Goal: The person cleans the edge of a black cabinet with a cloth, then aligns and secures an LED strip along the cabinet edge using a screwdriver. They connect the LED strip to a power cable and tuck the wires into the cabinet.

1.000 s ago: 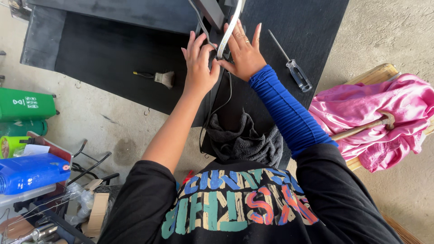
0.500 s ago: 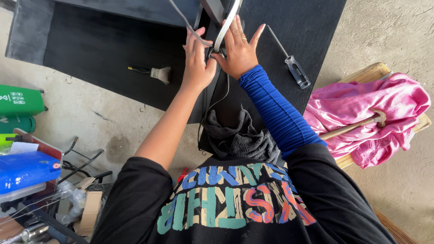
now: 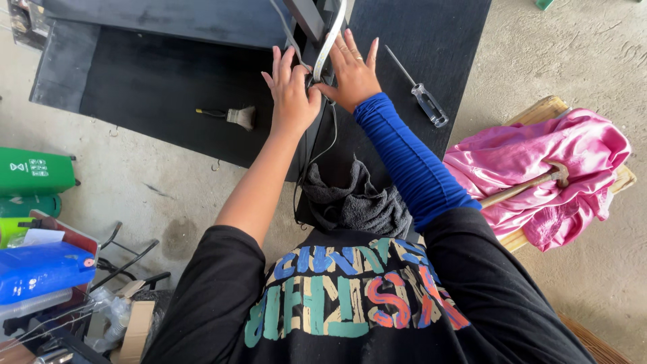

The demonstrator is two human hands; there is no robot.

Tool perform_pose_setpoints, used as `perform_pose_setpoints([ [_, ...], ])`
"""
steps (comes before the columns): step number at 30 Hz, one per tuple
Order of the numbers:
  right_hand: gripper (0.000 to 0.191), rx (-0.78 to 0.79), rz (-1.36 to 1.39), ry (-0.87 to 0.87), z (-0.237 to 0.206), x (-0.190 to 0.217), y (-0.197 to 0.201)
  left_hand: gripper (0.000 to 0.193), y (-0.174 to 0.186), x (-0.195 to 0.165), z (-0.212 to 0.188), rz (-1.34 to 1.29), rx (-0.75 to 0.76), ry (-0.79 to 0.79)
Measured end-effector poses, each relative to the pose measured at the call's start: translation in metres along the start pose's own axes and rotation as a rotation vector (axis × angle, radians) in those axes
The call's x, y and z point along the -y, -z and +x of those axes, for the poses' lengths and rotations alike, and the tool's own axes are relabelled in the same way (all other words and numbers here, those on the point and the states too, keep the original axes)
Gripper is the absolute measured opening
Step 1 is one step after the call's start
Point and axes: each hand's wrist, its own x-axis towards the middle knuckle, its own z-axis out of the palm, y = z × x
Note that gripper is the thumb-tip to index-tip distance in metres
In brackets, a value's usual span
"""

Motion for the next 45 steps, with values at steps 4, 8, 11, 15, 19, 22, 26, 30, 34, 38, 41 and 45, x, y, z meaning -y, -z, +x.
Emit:
perform_pose_setpoints([
  [4,0.105,0.065,0.011,0.049,-0.007,-0.012,0.008,0.031,0.003,-0.002,0.000,0.047,0.013,0.001],
  [8,0.095,-0.092,0.042,0.063,-0.033,-0.023,0.004,0.022,0.000,0.002,0.003,0.067,-0.022,-0.001],
  [11,0.066,-0.061,0.102,-0.037,-0.047,-0.026,-0.007,0.017,-0.002,0.004,0.002,0.050,-0.016,0.050],
  [15,0.040,0.015,0.072,-0.046,-0.054,-0.024,-0.022,0.021,-0.005,0.007,-0.005,0.016,-0.011,0.041],
  [19,0.043,0.039,0.096,-0.069,-0.050,-0.026,-0.028,0.023,-0.008,0.009,-0.010,-0.003,-0.008,0.059],
  [22,0.053,0.036,0.067,-0.085,-0.047,-0.031,-0.030,0.026,-0.011,0.012,-0.010,-0.058,-0.001,0.093],
  [26,0.072,0.005,0.048,-0.049,-0.047,-0.032,-0.031,0.029,-0.015,0.017,-0.011,-0.127,0.051,0.122],
  [30,0.097,-0.044,-0.046,0.004,-0.052,-0.029,-0.036,0.029,-0.019,0.022,-0.015,-0.124,0.047,0.073],
  [34,0.096,-0.023,-0.166,0.020,-0.056,-0.027,-0.044,0.028,-0.021,0.023,-0.020,-0.133,0.068,0.086],
  [38,0.095,-0.058,-0.214,-0.014,-0.056,-0.019,-0.055,0.028,-0.021,0.022,-0.021,-0.152,0.075,0.091],
  [41,0.094,-0.083,-0.262,-0.045,-0.054,-0.011,-0.060,0.028,-0.021,0.021,-0.021,-0.148,0.070,0.078],
  [45,0.093,-0.095,-0.305,-0.077,-0.052,-0.004,-0.062,0.029,-0.022,0.021,-0.022,-0.137,0.062,0.055],
])
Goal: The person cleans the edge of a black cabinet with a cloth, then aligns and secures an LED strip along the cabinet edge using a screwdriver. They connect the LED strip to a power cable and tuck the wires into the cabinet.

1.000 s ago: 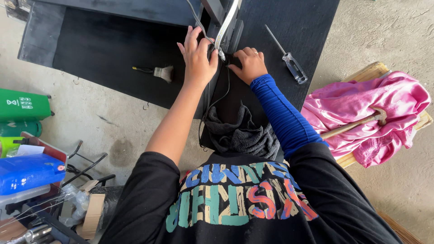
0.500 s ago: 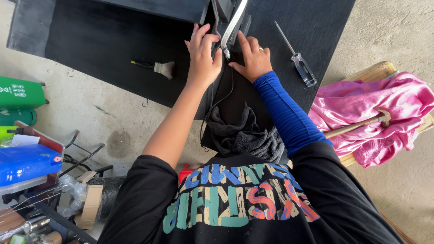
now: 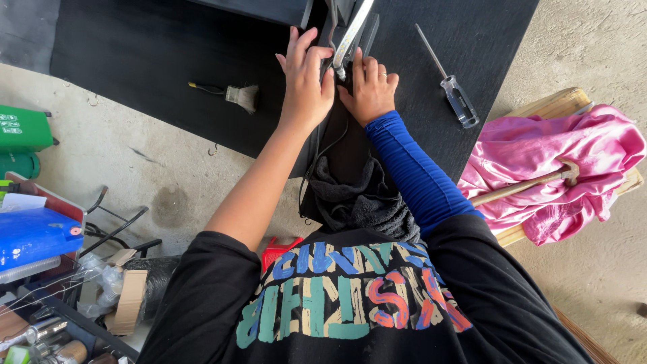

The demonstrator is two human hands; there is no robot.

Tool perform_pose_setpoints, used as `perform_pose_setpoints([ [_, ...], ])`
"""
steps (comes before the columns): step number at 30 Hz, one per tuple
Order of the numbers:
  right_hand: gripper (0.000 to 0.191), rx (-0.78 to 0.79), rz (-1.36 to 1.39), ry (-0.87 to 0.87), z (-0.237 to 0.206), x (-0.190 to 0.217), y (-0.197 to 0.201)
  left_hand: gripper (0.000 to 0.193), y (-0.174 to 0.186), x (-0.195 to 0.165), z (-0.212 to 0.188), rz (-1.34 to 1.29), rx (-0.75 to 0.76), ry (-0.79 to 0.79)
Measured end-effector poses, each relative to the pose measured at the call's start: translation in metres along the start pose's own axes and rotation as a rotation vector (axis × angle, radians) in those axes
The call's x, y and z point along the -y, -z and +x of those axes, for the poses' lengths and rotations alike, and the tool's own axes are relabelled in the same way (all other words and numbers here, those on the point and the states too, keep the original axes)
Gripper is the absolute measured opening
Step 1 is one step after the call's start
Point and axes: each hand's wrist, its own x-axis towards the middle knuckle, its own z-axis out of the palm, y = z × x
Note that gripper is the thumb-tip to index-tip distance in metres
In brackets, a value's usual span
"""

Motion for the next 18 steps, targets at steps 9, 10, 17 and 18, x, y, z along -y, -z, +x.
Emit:
perform_pose_setpoints([
  [9,0.090,0.007,-0.043,0.026,0.0019,-0.0017,-0.0009,0.030,-0.0036,-0.0011,0.0008,0.025,0.002,-0.014],
  [10,0.089,0.004,-0.051,0.033,0.0018,-0.0017,-0.0011,0.030,-0.0036,-0.0013,0.0009,0.029,0.000,-0.013],
  [17,0.089,0.017,-0.084,0.001,0.0049,0.0043,0.0021,0.028,-0.0020,-0.0045,0.0049,0.048,-0.001,-0.025],
  [18,0.088,0.012,-0.086,-0.006,0.0059,0.0054,0.0033,0.029,-0.0012,-0.0051,0.0059,0.049,-0.004,-0.033],
])
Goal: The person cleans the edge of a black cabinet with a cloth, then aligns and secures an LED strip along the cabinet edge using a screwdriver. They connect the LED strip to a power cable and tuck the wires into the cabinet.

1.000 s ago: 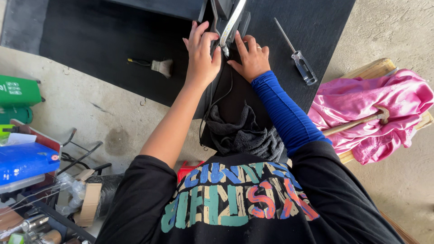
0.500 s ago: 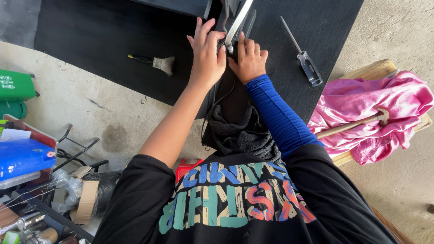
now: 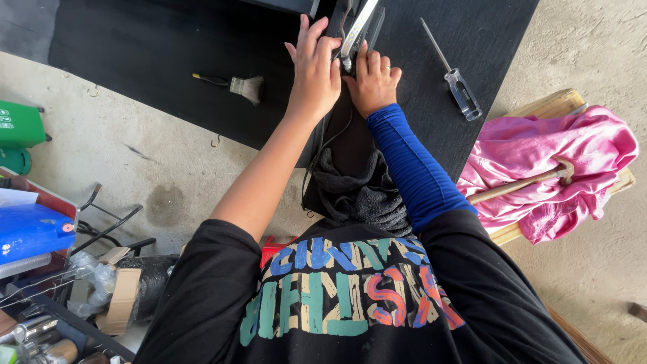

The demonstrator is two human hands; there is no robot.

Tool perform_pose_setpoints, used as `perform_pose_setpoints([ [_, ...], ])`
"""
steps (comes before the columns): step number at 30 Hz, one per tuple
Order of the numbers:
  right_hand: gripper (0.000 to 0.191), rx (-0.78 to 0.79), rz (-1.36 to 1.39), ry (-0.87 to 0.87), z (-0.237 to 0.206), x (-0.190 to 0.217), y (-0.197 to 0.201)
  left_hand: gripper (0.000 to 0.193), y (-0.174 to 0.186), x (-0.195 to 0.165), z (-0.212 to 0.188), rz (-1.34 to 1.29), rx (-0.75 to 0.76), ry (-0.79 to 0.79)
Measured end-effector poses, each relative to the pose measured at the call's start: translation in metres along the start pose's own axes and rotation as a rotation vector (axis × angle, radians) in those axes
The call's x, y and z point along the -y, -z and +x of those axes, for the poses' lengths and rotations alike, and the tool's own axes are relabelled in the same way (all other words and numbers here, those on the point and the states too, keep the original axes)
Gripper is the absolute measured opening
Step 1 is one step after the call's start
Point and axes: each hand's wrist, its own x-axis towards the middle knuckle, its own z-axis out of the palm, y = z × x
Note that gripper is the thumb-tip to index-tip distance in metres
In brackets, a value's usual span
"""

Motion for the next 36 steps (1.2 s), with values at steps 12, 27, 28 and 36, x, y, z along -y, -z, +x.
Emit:
perform_pose_setpoints([
  [12,0.087,0.050,-0.024,0.157,0.007,-0.018,0.016,0.033,0.008,-0.006,0.005,-0.078,-0.073,0.042],
  [27,0.086,0.087,0.053,0.021,0.003,-0.008,0.006,0.037,0.003,0.001,0.000,-0.080,-0.018,0.002],
  [28,0.087,0.135,0.096,0.020,0.005,-0.012,0.009,0.035,0.004,0.001,0.000,-0.067,-0.021,-0.005],
  [36,0.022,0.015,1.145,-0.179,0.049,-0.046,0.031,0.016,0.002,0.001,-0.001,-0.024,-0.092,-0.012],
])
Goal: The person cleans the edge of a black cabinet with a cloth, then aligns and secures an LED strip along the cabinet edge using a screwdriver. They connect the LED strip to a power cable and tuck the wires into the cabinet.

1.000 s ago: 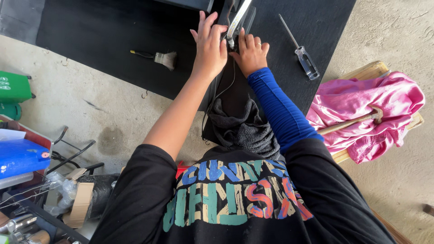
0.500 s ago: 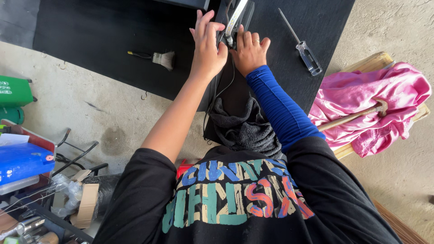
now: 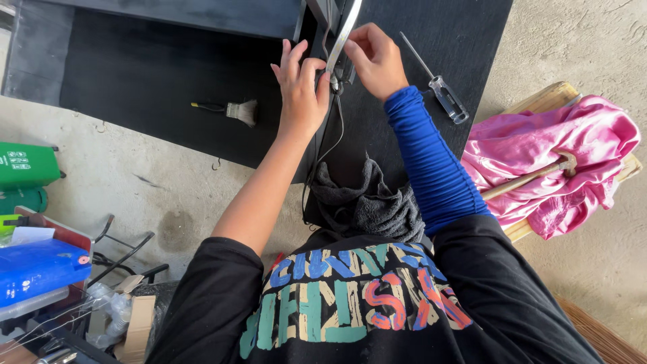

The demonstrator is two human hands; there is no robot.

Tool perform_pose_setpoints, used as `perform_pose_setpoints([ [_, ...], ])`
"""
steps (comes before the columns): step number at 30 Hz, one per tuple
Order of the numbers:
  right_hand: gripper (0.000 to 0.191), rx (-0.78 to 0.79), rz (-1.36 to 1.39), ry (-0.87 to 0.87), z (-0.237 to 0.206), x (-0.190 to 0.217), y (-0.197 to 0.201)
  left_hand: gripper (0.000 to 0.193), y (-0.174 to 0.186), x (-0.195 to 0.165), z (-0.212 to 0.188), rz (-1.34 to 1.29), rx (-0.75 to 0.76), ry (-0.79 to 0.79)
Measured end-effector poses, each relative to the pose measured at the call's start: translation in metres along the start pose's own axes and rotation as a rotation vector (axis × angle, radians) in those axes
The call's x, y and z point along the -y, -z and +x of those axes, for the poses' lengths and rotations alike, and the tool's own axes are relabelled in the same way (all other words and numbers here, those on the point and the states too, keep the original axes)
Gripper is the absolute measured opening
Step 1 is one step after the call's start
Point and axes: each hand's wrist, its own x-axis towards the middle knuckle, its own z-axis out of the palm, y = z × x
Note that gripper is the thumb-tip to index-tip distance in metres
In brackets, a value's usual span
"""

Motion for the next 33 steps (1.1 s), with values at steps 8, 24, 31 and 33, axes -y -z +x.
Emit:
perform_pose_setpoints([
  [8,0.025,0.060,0.132,-0.139,0.010,0.009,-0.021,0.007,0.001,0.004,-0.002,-0.032,-0.004,0.036],
  [24,0.024,0.023,-0.211,0.275,0.003,0.025,-0.020,0.012,-0.005,0.006,0.001,-0.012,-0.005,0.057],
  [31,0.029,-0.003,-0.328,0.308,-0.010,0.016,-0.006,0.011,-0.005,0.005,0.002,-0.001,-0.006,0.074],
  [33,0.028,-0.041,-0.245,0.108,-0.034,0.007,-0.007,0.011,-0.007,0.006,0.003,0.004,-0.011,0.068],
])
